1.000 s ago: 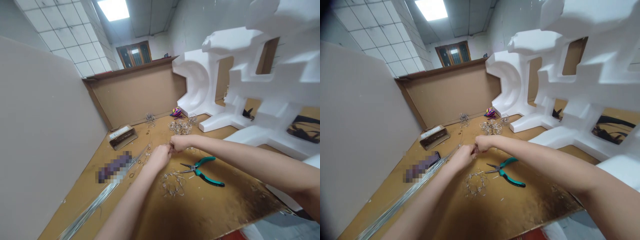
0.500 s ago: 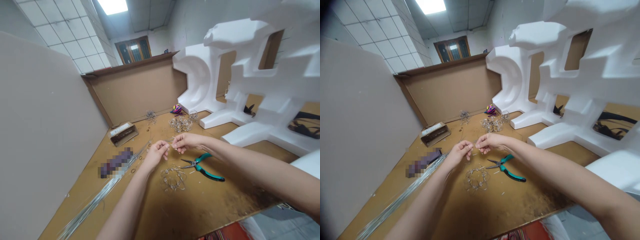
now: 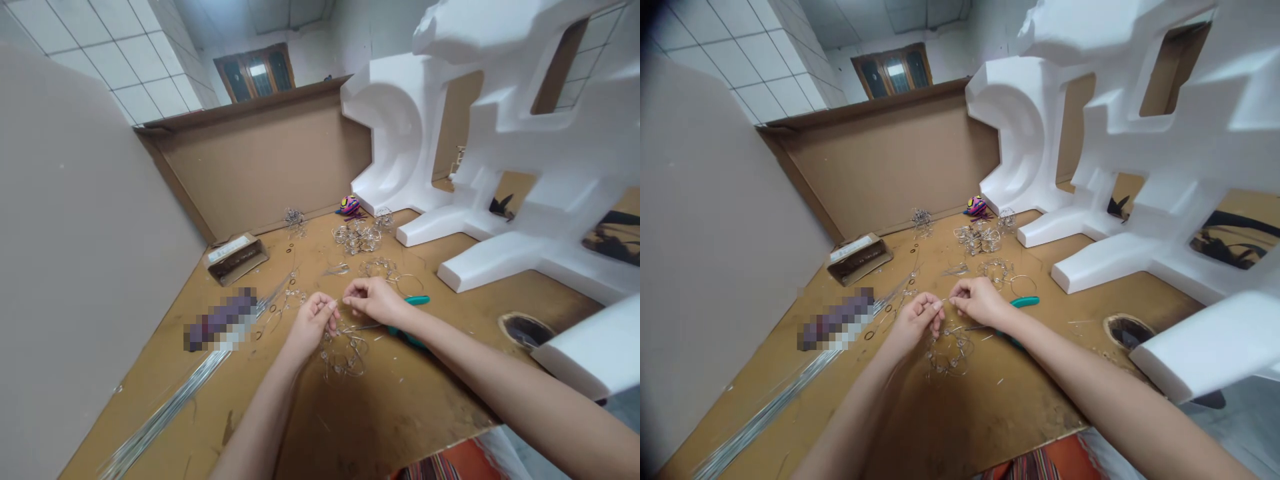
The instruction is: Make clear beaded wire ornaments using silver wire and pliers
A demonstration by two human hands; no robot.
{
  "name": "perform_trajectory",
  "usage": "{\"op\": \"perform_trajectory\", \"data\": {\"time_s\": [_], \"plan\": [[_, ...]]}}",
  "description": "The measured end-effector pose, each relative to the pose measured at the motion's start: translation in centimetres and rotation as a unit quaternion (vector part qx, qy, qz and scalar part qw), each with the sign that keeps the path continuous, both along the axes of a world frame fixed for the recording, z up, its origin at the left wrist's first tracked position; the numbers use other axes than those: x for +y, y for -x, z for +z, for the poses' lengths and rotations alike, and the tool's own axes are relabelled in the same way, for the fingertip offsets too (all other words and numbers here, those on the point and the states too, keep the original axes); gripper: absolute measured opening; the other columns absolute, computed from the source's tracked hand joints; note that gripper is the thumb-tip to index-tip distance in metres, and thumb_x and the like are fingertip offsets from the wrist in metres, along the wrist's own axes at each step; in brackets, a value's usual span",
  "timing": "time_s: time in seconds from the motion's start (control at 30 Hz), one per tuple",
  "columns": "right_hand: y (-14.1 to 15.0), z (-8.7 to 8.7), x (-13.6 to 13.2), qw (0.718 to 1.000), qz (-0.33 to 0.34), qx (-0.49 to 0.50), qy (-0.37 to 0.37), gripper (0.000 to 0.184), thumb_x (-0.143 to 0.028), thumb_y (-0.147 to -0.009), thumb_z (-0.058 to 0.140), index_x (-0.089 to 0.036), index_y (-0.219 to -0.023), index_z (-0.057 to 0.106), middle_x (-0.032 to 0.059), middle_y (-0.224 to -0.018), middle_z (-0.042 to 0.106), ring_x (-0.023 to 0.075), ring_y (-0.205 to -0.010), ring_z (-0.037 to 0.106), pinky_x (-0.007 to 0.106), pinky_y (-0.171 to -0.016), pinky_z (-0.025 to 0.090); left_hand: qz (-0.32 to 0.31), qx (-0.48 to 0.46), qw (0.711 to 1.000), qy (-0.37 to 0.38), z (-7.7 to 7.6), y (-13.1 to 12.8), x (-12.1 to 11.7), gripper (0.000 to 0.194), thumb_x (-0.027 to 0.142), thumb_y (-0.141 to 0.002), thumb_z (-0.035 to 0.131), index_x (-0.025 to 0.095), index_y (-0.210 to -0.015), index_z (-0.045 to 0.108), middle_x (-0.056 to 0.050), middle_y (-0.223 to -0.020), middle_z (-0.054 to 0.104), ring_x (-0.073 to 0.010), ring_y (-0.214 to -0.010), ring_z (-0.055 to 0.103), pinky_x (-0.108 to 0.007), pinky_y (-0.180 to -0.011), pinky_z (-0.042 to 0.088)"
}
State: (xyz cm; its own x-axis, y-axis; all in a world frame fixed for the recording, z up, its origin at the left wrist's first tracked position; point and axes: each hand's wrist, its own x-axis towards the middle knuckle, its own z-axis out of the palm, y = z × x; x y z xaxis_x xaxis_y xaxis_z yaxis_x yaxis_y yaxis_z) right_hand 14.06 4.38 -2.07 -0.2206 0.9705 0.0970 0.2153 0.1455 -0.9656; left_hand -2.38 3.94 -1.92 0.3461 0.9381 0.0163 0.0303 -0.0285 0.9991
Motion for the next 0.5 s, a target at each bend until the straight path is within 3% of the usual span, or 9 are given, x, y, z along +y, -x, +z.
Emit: {"op": "perform_trajectory", "data": {"time_s": [0.23,0.5], "plan": [[-0.9,-0.1,-0.1,0.993,0.065,0.011,0.097,0.021,-0.031,-0.065,0.064,-0.014,-0.075,0.057,-0.0024,-0.053,0.058,0.0082,-0.044,0.052,0.021,-0.044,0.040,0.019,0.006,0.999,0.043,-0.3,0.2,-0.2,0.030,0.041,-0.066,0.066,0.015,-0.072,0.051,0.004,-0.057,0.055,-0.0056,-0.040,0.044,-0.019,-0.041,0.040],[-1.1,0.7,-1.0,0.989,0.067,0.074,0.107,0.036,-0.024,-0.062,0.068,-0.018,-0.093,0.051,-0.0040,-0.066,0.058,0.0078,-0.051,0.052,0.019,-0.044,0.038,0.082,0.053,0.994,0.044,-0.4,-0.3,-0.6,0.034,0.045,-0.060,0.070,0.015,-0.073,0.059,0.008,-0.045,0.044,-0.0044,-0.033,0.035,-0.018,-0.035,0.027]]}}
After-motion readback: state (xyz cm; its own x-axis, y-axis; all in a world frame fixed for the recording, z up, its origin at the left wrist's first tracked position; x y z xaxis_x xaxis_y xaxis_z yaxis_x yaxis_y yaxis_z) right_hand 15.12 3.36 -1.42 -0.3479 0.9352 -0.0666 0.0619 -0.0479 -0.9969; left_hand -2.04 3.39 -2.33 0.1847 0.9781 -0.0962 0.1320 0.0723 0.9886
